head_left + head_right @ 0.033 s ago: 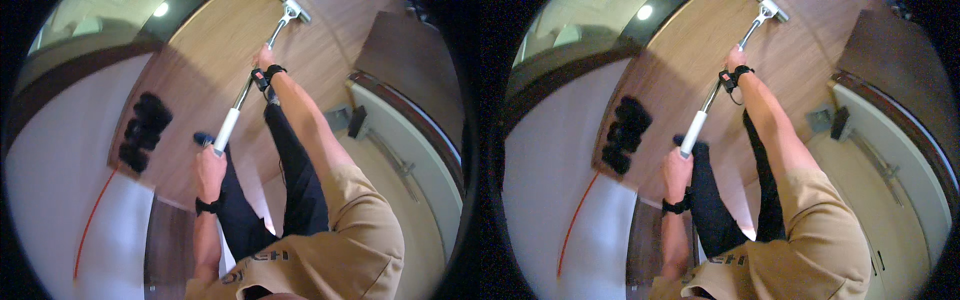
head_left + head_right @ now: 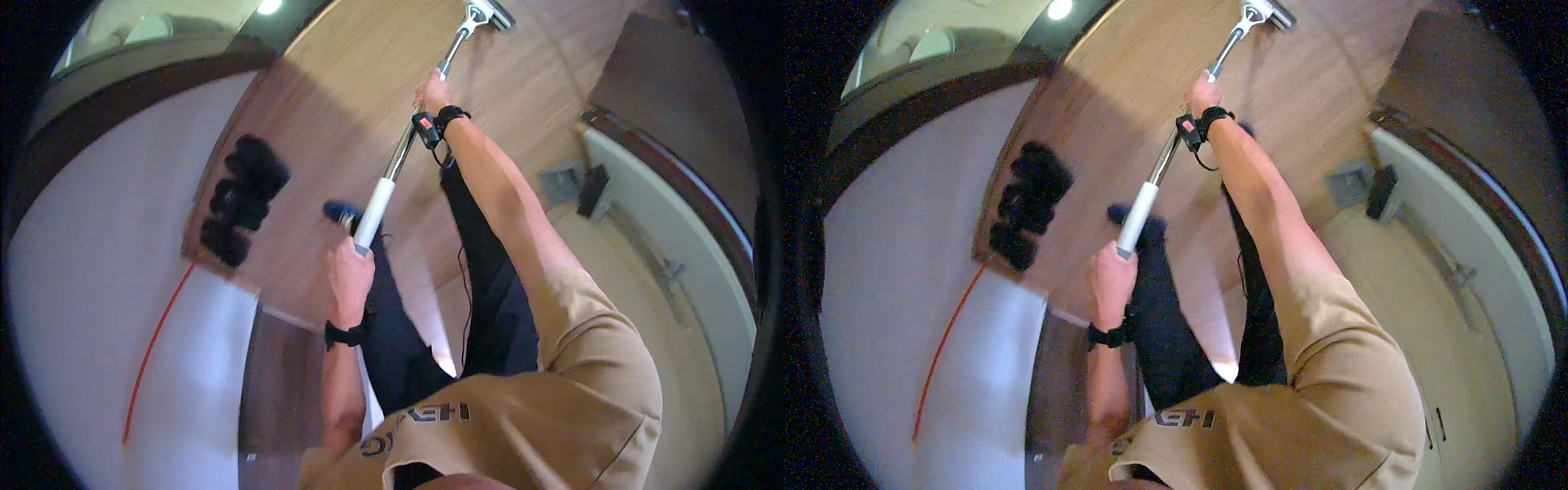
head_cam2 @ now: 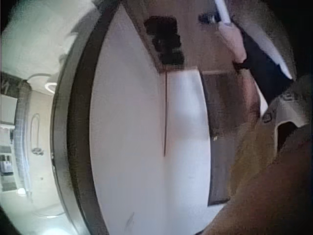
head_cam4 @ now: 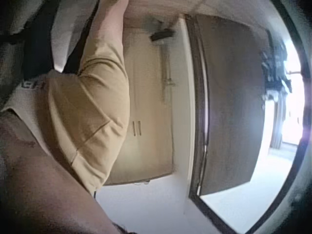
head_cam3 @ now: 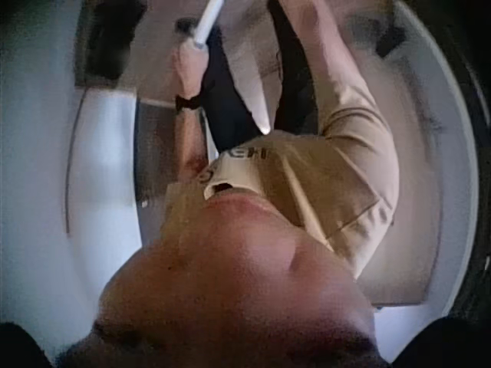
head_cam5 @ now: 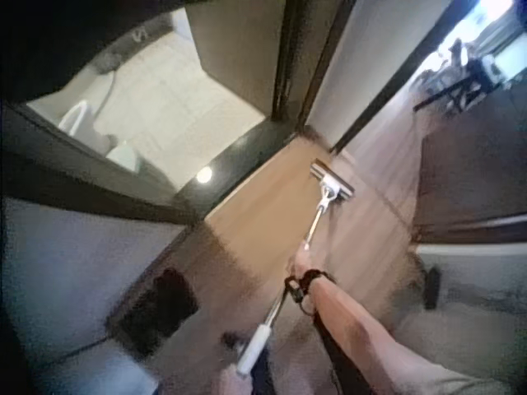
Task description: The person sweeps a wooden floor with a broom and dustpan, then arranges several pairs of shoes and slippers. They then use a flat mop to clean the wooden floor and continue mopping the tiled bathroom floor, rinsing the mop with a handheld shower head.
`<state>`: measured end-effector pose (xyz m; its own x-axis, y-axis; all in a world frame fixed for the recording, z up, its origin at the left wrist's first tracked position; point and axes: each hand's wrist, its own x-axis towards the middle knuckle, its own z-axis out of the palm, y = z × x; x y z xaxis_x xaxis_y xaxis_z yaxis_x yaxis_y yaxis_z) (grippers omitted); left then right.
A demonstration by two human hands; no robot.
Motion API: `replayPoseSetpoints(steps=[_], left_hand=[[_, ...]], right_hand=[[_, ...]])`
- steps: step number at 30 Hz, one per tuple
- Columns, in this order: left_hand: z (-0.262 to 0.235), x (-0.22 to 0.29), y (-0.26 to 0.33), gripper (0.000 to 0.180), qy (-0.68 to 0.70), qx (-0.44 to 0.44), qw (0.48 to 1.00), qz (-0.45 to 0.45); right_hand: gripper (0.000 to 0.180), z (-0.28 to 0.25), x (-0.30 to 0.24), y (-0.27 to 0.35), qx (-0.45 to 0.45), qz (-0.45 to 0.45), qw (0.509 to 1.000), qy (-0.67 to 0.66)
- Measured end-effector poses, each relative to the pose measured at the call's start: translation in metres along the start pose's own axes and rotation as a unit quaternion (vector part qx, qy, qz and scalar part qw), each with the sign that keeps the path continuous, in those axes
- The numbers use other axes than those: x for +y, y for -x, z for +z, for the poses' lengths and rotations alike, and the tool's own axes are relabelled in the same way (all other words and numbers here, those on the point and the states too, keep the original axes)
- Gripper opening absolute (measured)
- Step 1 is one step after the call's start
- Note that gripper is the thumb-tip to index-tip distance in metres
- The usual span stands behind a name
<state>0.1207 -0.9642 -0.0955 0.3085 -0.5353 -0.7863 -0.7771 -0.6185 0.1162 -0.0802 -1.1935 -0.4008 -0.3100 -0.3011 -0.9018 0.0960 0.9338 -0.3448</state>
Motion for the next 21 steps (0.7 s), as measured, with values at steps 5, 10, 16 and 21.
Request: replayPoseSetpoints(steps=[5, 10, 16, 21], left_hand=[[-0.031, -0.169, 0.152, 0.022, -0.04, -0.023, 0.99, -0.134], [-0.111, -0.258, 0.268, 0.037, -0.275, -0.027, 0.918, -0.284], [-0.046, -0.206, 0.217, 0.025, -0.134, 0.025, 0.971, -0.195], [0.072, -0.065, 0.13, 0.021, 0.062, -0.058, 0.984, -0.154]], right_hand=[[0.062, 0.115, 0.239, 0.167, 0.028, 0.03, 0.994, 0.106], [0.062, 0.18, 0.301, 0.365, -0.097, 0.222, 0.963, -0.121], [0.052, 0.124, 0.259, 0.273, -0.091, 0.096, 0.98, -0.15], [0.061, -0.005, 0.133, 0.087, -0.076, -0.046, 0.996, 0.027]])
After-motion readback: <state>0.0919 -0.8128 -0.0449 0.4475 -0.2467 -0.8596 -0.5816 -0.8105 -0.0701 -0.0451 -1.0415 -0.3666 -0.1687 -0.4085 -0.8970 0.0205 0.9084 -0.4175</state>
